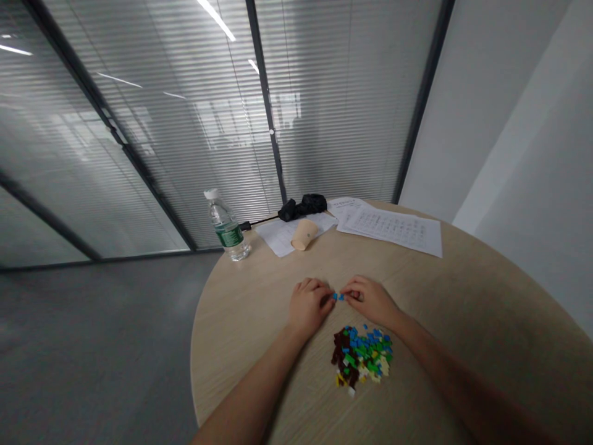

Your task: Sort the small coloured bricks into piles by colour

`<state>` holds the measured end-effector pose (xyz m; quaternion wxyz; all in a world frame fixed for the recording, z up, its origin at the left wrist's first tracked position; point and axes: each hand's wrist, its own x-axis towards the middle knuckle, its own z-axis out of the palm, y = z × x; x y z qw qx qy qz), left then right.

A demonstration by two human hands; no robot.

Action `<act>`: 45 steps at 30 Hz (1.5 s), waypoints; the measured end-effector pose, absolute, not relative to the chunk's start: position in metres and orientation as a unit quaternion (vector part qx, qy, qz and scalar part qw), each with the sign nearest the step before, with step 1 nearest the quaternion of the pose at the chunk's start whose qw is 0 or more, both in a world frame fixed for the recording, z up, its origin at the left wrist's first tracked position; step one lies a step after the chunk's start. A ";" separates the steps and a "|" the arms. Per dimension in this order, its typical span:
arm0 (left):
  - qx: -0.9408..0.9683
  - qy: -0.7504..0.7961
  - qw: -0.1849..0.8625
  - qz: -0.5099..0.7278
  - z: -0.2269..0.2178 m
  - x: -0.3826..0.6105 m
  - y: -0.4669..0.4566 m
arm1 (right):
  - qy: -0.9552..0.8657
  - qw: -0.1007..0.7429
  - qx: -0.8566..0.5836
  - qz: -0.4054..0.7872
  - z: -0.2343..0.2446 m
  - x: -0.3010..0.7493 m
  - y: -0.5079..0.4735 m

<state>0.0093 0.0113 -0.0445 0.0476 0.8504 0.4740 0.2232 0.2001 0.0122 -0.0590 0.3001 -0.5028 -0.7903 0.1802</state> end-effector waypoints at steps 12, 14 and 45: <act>0.845 0.490 0.041 0.212 -0.045 0.012 0.011 | -0.774 0.301 -0.540 0.139 -0.059 0.190 0.010; 0.843 0.494 0.038 0.208 -0.045 0.013 0.010 | -0.774 0.300 -0.541 0.135 -0.058 0.189 0.010; 0.841 0.504 0.032 0.194 -0.041 0.011 0.008 | -0.780 0.299 -0.528 0.155 -0.058 0.186 0.009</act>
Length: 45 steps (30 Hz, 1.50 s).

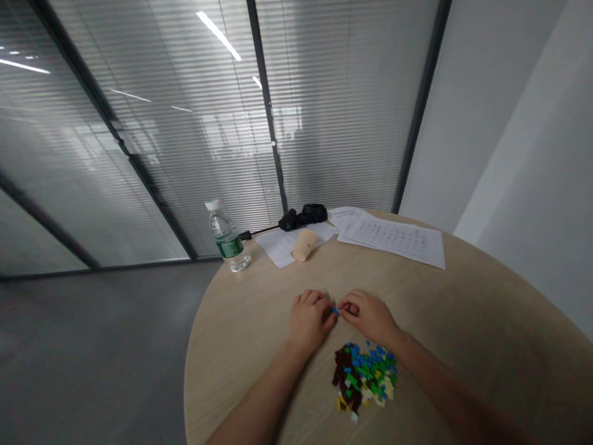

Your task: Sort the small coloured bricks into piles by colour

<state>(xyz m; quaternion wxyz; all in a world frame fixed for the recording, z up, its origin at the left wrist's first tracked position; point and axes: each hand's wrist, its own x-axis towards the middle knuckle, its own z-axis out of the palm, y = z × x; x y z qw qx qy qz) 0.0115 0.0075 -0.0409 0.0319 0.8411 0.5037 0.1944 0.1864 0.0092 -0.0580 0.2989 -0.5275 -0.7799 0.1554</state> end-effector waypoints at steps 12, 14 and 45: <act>0.837 0.511 0.044 0.191 -0.038 0.012 0.006 | -0.787 0.294 -0.514 0.174 -0.056 0.189 0.006; 0.840 0.504 0.046 0.194 -0.038 0.012 0.007 | -0.785 0.294 -0.516 0.176 -0.056 0.188 0.006; 0.840 0.490 0.072 0.223 -0.045 0.012 0.009 | -0.791 0.287 -0.514 0.167 -0.061 0.191 0.008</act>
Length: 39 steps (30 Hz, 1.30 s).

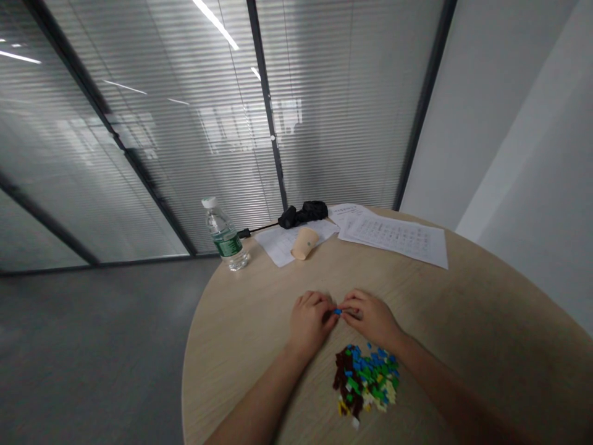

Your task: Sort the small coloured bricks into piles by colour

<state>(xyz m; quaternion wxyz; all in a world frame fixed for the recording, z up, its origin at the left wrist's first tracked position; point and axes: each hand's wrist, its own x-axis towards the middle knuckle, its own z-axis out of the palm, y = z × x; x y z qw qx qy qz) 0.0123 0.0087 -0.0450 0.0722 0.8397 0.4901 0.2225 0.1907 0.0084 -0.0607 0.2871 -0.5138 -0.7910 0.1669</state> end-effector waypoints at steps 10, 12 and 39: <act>0.840 0.497 0.062 0.211 -0.041 0.014 0.006 | -0.791 0.284 -0.516 0.167 -0.063 0.192 0.008; 0.841 0.495 0.063 0.210 -0.041 0.013 0.006 | -0.792 0.283 -0.515 0.166 -0.063 0.192 0.008; 0.841 0.497 0.065 0.201 -0.040 0.007 0.011 | -0.781 0.314 -0.506 0.189 -0.061 0.194 0.011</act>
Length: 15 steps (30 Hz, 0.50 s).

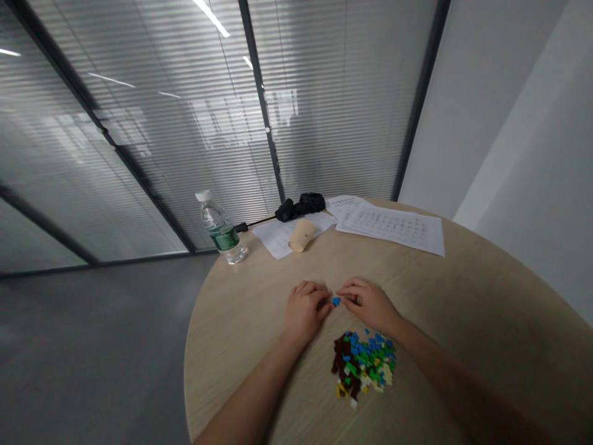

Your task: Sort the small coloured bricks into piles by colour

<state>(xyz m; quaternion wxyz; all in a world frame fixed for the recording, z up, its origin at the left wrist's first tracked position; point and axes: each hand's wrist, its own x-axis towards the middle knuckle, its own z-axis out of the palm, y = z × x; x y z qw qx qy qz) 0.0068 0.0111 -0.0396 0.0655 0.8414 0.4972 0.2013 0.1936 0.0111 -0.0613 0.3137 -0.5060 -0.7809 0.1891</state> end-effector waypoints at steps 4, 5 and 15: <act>0.845 0.490 0.066 0.205 -0.042 0.006 0.013 | -0.774 0.327 -0.510 0.185 -0.062 0.193 0.011; 0.845 0.489 0.067 0.206 -0.043 0.006 0.014 | -0.773 0.330 -0.510 0.184 -0.062 0.193 0.011; 0.846 0.485 0.063 0.212 -0.046 0.008 0.013 | -0.774 0.338 -0.505 0.177 -0.063 0.193 0.009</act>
